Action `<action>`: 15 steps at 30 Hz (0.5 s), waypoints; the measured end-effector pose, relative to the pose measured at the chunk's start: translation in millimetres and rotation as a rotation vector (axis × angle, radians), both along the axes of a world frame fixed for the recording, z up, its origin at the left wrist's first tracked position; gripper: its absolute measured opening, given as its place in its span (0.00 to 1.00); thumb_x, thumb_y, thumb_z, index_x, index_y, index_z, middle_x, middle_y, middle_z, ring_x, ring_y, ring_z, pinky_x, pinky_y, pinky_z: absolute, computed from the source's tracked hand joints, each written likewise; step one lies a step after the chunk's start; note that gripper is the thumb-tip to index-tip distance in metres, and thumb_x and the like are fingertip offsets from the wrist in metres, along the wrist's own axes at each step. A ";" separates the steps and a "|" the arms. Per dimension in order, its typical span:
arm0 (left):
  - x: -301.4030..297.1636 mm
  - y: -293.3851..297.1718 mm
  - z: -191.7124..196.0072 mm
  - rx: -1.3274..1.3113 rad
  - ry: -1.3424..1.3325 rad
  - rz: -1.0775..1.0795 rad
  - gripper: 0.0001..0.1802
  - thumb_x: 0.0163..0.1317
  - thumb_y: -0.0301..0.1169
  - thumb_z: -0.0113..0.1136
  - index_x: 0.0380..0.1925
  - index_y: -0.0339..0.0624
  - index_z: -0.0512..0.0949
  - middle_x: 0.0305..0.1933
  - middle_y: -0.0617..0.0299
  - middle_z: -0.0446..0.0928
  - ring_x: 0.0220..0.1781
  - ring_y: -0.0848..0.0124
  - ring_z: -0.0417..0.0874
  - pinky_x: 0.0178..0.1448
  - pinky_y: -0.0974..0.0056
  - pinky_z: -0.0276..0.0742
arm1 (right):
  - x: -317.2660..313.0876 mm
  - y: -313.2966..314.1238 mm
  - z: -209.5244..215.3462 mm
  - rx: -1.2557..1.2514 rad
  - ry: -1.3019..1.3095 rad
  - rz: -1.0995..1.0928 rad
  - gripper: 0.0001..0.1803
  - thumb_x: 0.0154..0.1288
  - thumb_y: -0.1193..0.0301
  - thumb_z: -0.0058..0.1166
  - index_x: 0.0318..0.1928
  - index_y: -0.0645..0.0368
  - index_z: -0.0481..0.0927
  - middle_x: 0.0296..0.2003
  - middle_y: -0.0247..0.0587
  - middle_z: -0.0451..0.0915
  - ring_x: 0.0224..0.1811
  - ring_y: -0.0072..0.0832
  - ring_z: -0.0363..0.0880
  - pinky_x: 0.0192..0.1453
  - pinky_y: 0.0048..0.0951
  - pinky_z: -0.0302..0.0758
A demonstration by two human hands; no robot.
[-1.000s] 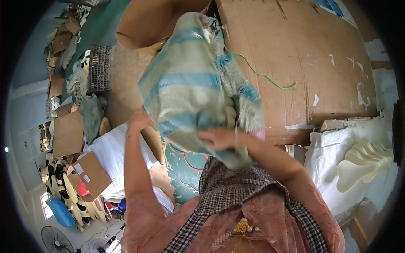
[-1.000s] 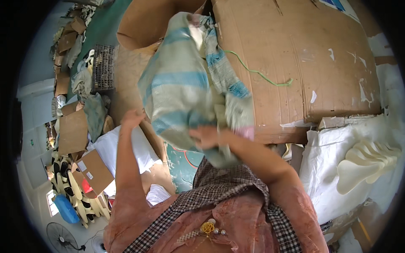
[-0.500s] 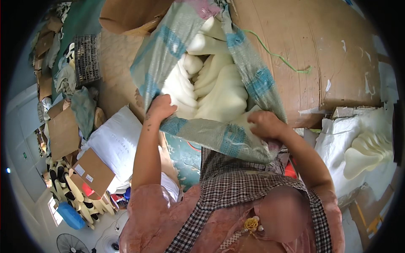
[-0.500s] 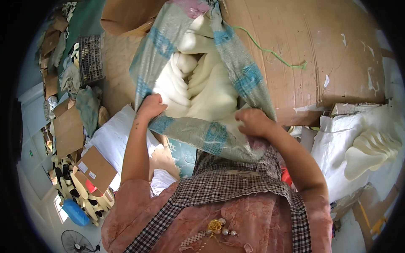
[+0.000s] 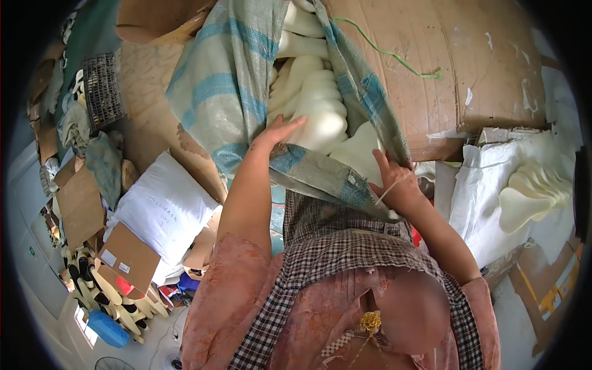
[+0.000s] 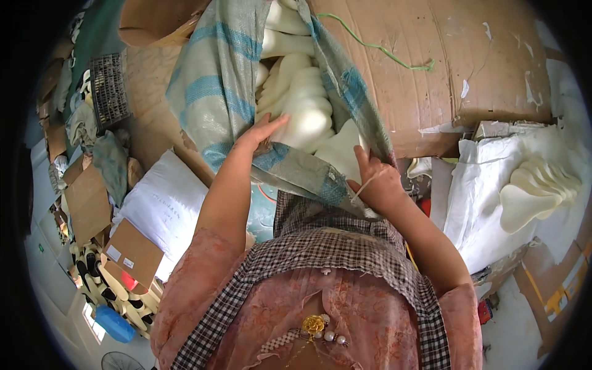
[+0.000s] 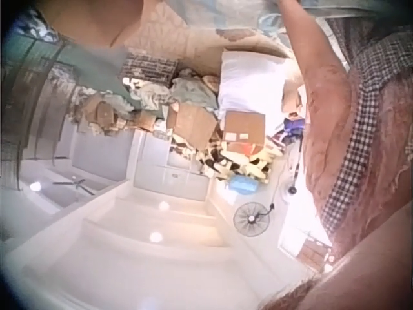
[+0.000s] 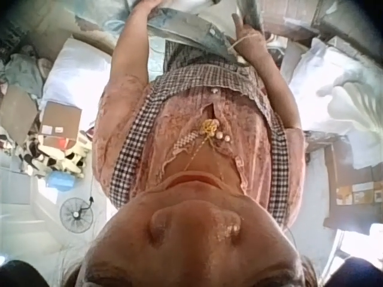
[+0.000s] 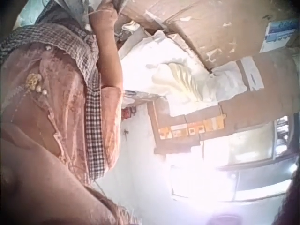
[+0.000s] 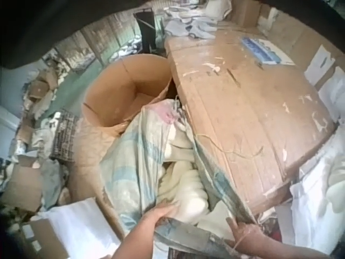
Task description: Sorting foam padding inserts and applying spray adhesive in a manufacturing facility.
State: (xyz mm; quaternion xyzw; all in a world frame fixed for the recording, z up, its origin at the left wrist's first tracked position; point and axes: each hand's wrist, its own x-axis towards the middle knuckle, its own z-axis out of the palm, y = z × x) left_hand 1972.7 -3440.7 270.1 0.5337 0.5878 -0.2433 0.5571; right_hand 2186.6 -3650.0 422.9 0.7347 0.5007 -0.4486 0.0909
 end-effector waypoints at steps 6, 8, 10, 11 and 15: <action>-11.0 -15.9 14.9 -0.134 -0.290 -0.085 0.44 0.44 0.57 0.63 0.54 0.33 0.67 0.52 0.47 0.72 0.54 0.61 0.73 0.57 0.62 0.66 | 18.2 -14.8 12.2 0.401 0.123 -0.003 0.36 0.49 0.76 0.49 0.62 0.56 0.57 0.34 0.52 0.76 0.36 0.47 0.77 0.41 0.42 0.73; 2.2 -30.7 36.9 0.221 -0.482 -0.440 0.41 0.41 0.52 0.67 0.51 0.35 0.70 0.51 0.47 0.73 0.54 0.58 0.73 0.57 0.60 0.67 | 21.8 -15.1 38.0 0.556 0.074 0.045 0.36 0.47 0.78 0.49 0.62 0.57 0.59 0.39 0.52 0.76 0.36 0.47 0.77 0.41 0.41 0.74; 1.1 -42.2 46.9 0.222 -0.524 -0.444 0.38 0.37 0.45 0.70 0.50 0.38 0.71 0.50 0.50 0.74 0.53 0.56 0.73 0.58 0.58 0.67 | 29.6 -7.2 57.9 0.888 0.016 -0.016 0.36 0.47 0.81 0.48 0.61 0.57 0.60 0.38 0.51 0.76 0.30 0.43 0.75 0.35 0.37 0.74; -15.9 -49.6 39.1 0.063 -0.595 -0.388 0.43 0.34 0.43 0.72 0.53 0.37 0.67 0.54 0.46 0.70 0.57 0.54 0.70 0.60 0.57 0.65 | 41.9 1.9 70.4 1.116 -0.003 -0.096 0.35 0.48 0.82 0.46 0.62 0.57 0.60 0.34 0.50 0.76 0.25 0.39 0.74 0.30 0.34 0.73; -18.5 -73.0 12.1 0.289 -0.253 -0.706 0.59 0.31 0.43 0.73 0.63 0.44 0.48 0.59 0.42 0.60 0.59 0.46 0.64 0.61 0.51 0.63 | 109.7 12.0 112.5 1.634 -0.167 -0.656 0.21 0.52 0.84 0.50 0.49 0.62 0.66 0.27 0.42 0.72 0.25 0.29 0.70 0.28 0.25 0.69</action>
